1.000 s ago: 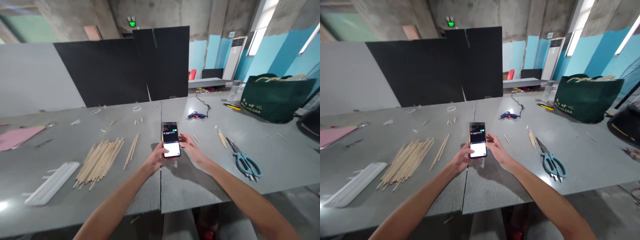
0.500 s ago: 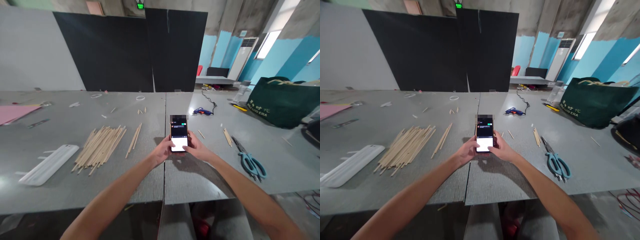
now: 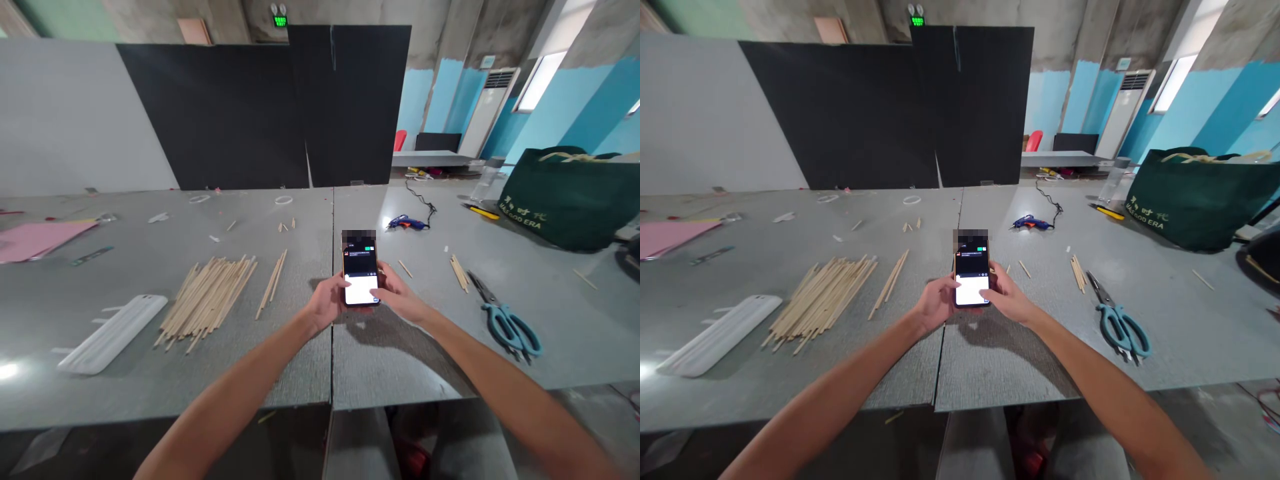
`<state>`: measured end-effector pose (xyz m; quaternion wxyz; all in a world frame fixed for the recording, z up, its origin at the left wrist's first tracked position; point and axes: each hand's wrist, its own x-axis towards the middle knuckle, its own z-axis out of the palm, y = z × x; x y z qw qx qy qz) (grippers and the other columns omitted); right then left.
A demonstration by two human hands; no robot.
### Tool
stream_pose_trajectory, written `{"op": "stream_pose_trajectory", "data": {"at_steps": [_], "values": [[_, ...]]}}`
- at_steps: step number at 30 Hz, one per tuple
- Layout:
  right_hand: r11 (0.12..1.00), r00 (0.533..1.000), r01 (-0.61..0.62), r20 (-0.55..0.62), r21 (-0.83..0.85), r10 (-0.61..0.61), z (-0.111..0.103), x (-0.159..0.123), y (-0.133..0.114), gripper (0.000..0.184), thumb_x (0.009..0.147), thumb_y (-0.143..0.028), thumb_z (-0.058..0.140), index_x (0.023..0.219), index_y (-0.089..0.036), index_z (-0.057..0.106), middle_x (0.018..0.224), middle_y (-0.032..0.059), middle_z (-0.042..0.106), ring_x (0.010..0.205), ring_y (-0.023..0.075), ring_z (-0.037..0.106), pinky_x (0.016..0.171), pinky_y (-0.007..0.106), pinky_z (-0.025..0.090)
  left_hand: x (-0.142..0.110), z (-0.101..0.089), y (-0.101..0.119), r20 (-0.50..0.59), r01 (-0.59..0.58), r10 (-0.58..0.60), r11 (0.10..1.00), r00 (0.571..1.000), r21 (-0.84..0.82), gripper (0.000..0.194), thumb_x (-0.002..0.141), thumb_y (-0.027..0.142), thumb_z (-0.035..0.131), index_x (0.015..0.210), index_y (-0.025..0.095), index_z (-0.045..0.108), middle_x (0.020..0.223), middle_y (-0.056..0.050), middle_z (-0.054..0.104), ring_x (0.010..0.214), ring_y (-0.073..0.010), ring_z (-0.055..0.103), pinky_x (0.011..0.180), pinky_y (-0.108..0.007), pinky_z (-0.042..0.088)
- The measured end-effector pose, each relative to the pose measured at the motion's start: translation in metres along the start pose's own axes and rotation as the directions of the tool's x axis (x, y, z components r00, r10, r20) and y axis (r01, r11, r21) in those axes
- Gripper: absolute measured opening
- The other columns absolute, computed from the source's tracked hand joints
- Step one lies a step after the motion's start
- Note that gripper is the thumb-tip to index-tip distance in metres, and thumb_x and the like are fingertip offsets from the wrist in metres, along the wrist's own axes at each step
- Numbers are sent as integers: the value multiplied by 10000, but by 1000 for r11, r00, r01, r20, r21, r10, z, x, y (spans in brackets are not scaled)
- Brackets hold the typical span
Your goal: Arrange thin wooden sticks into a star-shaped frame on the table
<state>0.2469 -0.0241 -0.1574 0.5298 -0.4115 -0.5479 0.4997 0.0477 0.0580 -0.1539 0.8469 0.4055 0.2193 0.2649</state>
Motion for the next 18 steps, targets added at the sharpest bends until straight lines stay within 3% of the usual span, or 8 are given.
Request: {"op": "stream_pose_trajectory", "data": {"at_steps": [4,8,18], "values": [[1000,1000,-18,-15,-2,18,-1,1,-1,727,889,-270,751,1571,-311,502,1344,117,762,1314,339,693,1156,577,545,0,-1,0,22,2,-2,1000,1000,1,586,847,256,709,1420,145,660,1267,-211,795,1139,-381,774,922,-557,671],[999,999,-26,-21,-33,26,-2,2,1,745,876,-313,782,1564,-308,497,1340,118,756,1304,339,691,1149,565,540,-3,-1,0,55,-32,30,999,998,36,616,762,179,732,1376,183,691,1274,-171,796,1160,-367,762,946,-541,666],[998,1000,-12,9,-60,12,-3,0,2,857,914,-457,852,1619,-266,401,1392,161,728,1313,341,715,1165,577,550,-8,6,4,-9,-31,32,996,999,87,556,684,144,742,1236,212,719,1246,-132,794,1161,-339,743,937,-516,671]]}}
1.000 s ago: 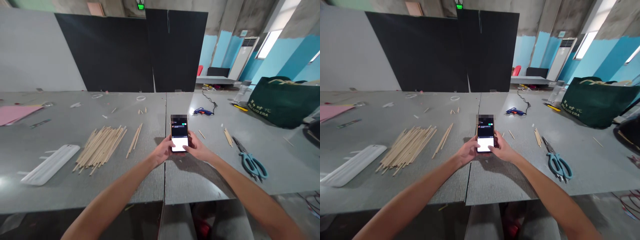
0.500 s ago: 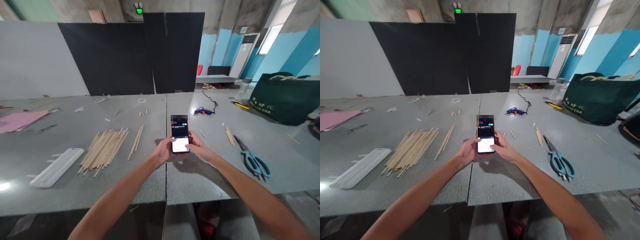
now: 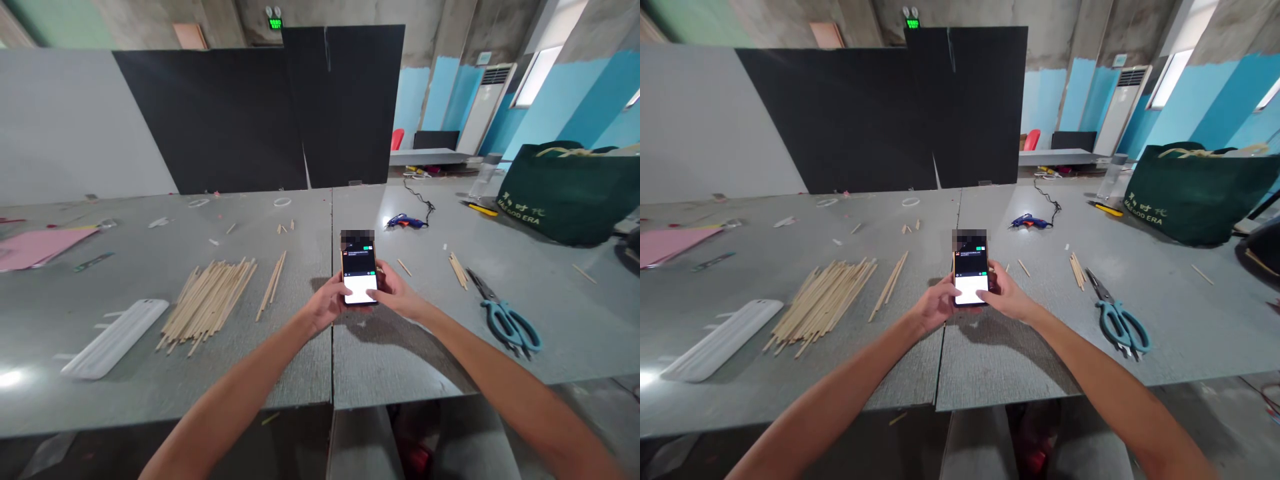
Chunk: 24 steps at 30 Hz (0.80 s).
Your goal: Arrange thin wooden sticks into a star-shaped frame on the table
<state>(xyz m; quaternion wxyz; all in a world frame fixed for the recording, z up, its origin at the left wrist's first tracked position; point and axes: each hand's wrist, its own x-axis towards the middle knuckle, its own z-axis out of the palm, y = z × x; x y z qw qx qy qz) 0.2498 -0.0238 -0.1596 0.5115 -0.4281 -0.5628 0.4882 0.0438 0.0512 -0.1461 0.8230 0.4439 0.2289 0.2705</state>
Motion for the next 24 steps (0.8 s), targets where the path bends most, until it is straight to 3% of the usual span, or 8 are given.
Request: {"op": "stream_pose_trajectory", "data": {"at_steps": [7,14,16,21,24], "values": [[1000,1000,19,-16,-7,-19,1,2,1,901,870,-482,905,1595,-258,420,1392,165,729,1273,323,730,1158,561,559,0,-1,0,15,3,-3,1000,1000,10,619,691,151,754,1305,213,710,1272,-140,783,1159,-335,747,895,-475,680],[999,994,-9,-110,53,15,3,4,6,601,943,-412,811,1453,-259,532,1319,124,774,1187,281,753,1089,512,605,4,0,-5,-21,14,-13,1000,1000,23,548,728,124,782,1263,209,699,1200,-119,791,1006,-279,766,860,-452,691],[998,997,-8,-79,56,13,2,3,4,624,943,-393,817,1477,-257,526,1329,126,774,1225,288,742,1100,507,597,4,0,-6,-39,16,-16,1000,999,22,537,740,121,776,1266,206,704,1205,-125,791,1015,-290,767,866,-474,693],[1000,1000,11,10,12,-11,0,-1,-3,877,889,-393,902,1610,-249,424,1423,167,730,1291,316,728,1134,531,575,3,-1,-4,-22,5,-5,1000,1000,-3,518,760,112,744,1271,193,714,1169,-124,793,994,-286,768,867,-473,691],[1000,1000,13,7,6,-13,2,-1,-4,878,892,-394,897,1615,-249,421,1423,167,732,1306,320,721,1144,542,570,2,0,-3,-20,-1,1,1000,1000,-1,517,754,105,759,1260,192,706,1180,-128,797,998,-279,769,857,-443,689]]}}
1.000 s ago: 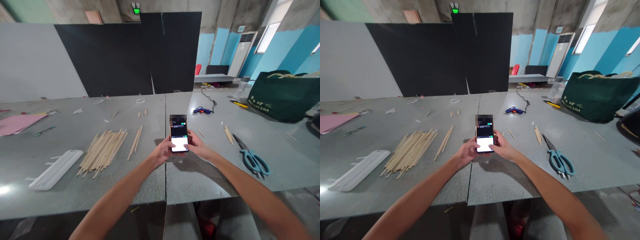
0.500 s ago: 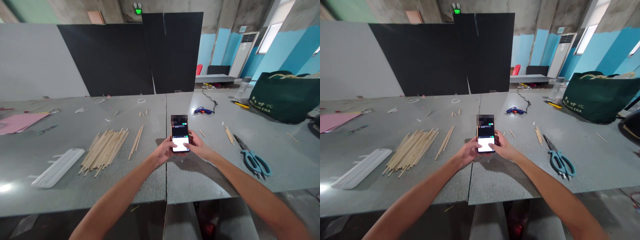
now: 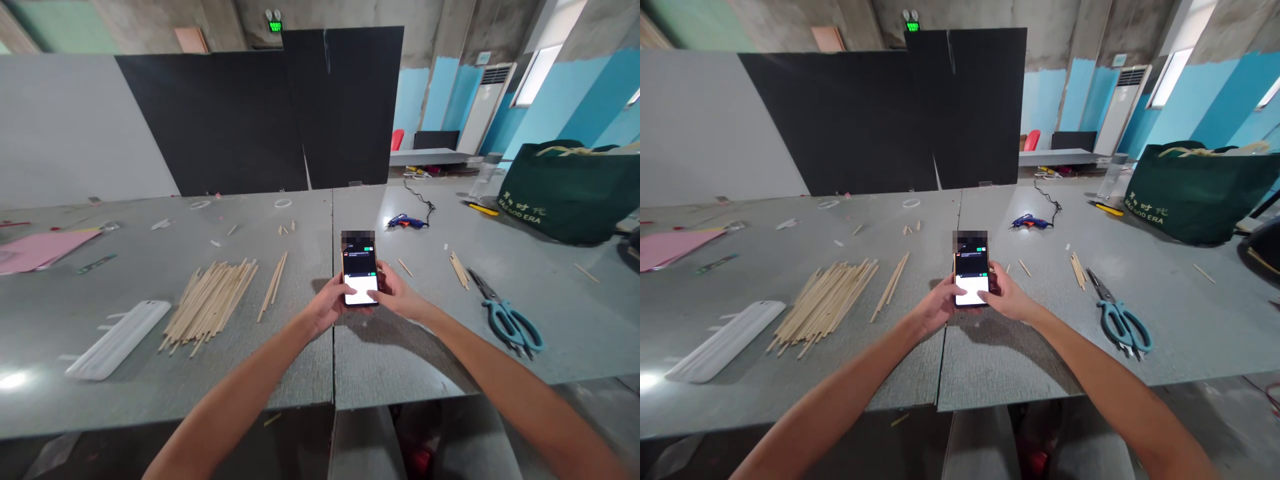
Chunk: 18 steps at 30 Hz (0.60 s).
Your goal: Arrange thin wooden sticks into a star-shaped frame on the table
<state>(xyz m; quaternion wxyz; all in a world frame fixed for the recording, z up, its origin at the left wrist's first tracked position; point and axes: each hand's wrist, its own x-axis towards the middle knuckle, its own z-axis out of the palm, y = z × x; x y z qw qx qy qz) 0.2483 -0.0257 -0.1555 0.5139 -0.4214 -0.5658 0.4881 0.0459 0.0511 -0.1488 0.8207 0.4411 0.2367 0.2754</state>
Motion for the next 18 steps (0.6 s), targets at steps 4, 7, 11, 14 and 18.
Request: {"op": "stream_pose_trajectory", "data": {"at_steps": [4,7,11,14,18], "values": [[999,999,-22,-47,41,24,2,2,1,746,913,-372,848,1557,-261,489,1409,138,751,1308,307,716,1139,529,575,0,2,0,-24,14,-14,1000,1000,18,565,723,111,774,1277,189,692,1218,-147,797,1060,-325,774,850,-467,692],[998,997,-27,-68,57,31,0,5,2,629,942,-347,781,1519,-264,547,1357,118,777,1293,295,723,1145,526,572,0,1,1,5,24,-24,999,1000,-28,605,731,157,721,1334,178,678,1263,-170,790,1133,-365,768,892,-532,689],[998,998,-6,-63,62,10,-3,8,5,582,968,-345,746,1520,-261,580,1299,118,794,1255,301,741,1153,543,566,2,-3,2,54,36,-30,992,998,-119,719,701,200,668,1418,169,650,1311,-187,783,1170,-394,763,937,-605,671],[999,999,6,-54,50,-3,-4,8,6,587,971,-378,758,1526,-277,595,1290,113,795,1235,303,742,1140,538,571,4,-6,2,88,41,-28,988,996,-149,739,701,223,659,1438,168,647,1311,-189,784,1173,-401,765,954,-618,662],[999,999,8,-52,43,-6,-3,8,6,596,966,-412,763,1528,-300,596,1270,100,800,1194,295,746,1096,517,586,6,-10,0,105,49,-31,984,994,-172,719,723,252,648,1437,164,649,1308,-189,785,1169,-398,766,958,-621,657]]}}
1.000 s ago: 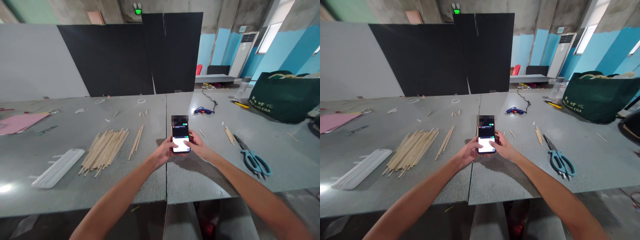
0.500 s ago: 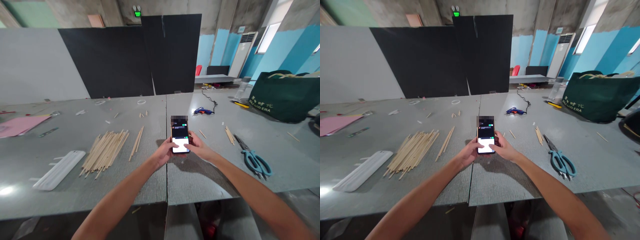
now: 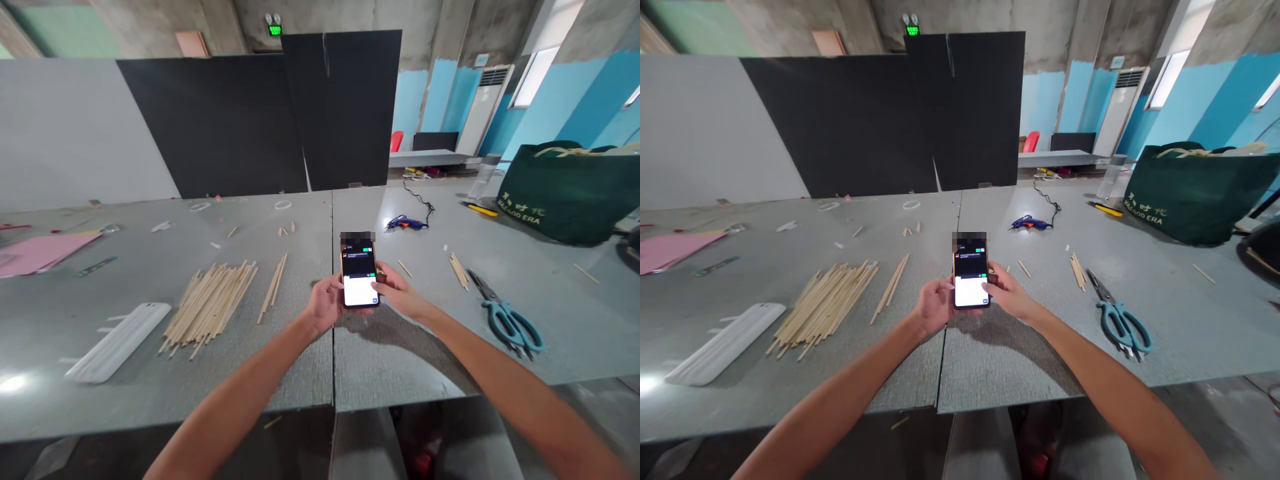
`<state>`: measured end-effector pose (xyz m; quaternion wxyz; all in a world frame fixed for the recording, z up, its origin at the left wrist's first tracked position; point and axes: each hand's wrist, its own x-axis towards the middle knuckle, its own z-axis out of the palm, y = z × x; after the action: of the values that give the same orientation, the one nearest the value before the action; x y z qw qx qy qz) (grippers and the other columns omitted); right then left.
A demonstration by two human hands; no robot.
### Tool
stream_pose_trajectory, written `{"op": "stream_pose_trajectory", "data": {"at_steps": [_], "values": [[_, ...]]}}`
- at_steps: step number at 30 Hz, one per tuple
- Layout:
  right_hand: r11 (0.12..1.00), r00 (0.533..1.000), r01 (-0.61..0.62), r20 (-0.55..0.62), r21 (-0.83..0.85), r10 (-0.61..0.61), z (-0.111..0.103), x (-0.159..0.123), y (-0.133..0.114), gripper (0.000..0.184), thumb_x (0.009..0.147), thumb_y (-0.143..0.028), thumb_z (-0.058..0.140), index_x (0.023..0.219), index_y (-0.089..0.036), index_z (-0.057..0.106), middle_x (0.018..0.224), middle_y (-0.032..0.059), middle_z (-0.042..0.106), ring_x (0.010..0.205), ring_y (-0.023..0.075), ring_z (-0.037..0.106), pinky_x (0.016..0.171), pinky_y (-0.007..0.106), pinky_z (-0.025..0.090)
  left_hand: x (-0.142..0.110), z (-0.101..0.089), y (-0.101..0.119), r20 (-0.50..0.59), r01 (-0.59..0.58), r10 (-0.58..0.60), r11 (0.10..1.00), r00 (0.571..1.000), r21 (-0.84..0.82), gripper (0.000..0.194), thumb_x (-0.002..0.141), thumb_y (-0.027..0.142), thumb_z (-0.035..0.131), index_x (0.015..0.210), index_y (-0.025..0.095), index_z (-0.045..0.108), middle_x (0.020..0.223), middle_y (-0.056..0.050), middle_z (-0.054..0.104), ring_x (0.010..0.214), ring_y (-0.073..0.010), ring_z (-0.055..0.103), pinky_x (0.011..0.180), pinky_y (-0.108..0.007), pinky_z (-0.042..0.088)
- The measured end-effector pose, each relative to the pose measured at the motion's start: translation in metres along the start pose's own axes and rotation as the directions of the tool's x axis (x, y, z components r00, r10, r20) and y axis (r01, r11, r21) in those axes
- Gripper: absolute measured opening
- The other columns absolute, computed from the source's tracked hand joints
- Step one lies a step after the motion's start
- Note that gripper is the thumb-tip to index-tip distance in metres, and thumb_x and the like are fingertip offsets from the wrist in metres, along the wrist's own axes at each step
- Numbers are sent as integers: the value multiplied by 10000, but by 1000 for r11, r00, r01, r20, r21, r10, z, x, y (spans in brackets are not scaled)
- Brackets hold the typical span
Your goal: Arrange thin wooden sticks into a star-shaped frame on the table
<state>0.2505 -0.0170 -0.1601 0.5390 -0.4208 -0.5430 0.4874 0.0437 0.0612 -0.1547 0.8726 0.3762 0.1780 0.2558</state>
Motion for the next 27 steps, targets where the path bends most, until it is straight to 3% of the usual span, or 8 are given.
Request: {"op": "stream_pose_trajectory", "data": {"at_steps": [17,27], "values": [[1000,1000,2,-4,-4,-2,1,-1,-2,625,953,-381,767,1544,-280,588,1278,97,814,1209,294,755,1072,496,599,1,6,2,-29,13,-14,998,999,-60,721,781,272,585,1489,143,630,1318,-206,786,1116,-397,784,933,-622,657],[1000,1000,8,4,8,-9,1,0,0,619,938,-402,793,1515,-285,605,1237,76,825,1157,279,769,1074,488,601,4,1,2,40,55,-52,997,998,-52,674,880,395,580,1474,92,681,1279,-230,802,1153,-422,778,944,-594,652]]}}
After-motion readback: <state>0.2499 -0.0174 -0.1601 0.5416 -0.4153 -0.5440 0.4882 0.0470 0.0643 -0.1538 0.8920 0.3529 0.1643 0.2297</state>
